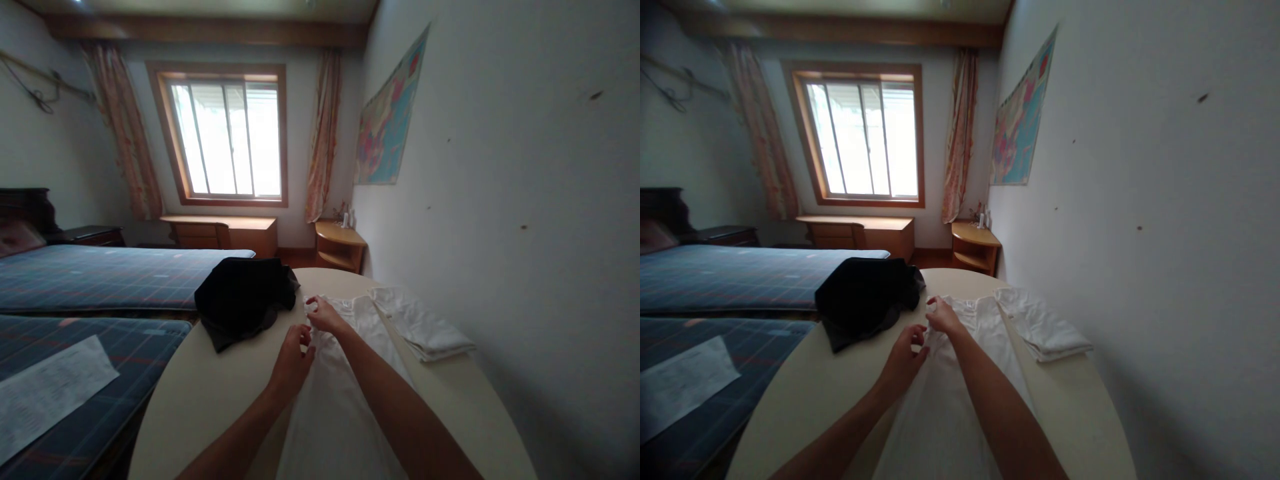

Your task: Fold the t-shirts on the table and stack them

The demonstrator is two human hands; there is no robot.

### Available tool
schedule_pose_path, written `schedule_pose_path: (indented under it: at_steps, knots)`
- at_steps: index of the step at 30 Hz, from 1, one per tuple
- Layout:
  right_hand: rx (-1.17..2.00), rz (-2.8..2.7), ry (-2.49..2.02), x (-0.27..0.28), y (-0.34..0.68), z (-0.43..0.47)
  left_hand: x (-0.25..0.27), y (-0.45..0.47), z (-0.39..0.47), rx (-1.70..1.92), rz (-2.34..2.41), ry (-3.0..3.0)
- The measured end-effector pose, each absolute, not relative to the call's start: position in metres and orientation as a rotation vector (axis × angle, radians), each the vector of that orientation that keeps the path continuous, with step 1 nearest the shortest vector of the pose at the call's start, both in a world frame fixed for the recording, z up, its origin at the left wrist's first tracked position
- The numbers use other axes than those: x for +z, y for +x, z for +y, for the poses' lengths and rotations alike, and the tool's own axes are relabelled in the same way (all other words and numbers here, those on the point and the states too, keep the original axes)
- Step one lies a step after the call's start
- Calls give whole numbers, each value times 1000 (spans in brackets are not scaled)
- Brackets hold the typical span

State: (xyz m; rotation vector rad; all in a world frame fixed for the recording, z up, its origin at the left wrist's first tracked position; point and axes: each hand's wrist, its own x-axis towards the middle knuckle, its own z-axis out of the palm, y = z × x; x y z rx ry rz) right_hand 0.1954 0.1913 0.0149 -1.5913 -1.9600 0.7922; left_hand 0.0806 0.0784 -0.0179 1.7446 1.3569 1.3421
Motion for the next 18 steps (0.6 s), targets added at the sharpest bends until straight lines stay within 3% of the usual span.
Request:
schedule_pose_path:
  at_steps: [10,18]
  knots:
    - [734,-1873,-1553,10,283,184,-14,126,65,1203,1019,2043]
    - [403,-2107,-1495,-2,301,142,-29,129,56,531,1353,2384]
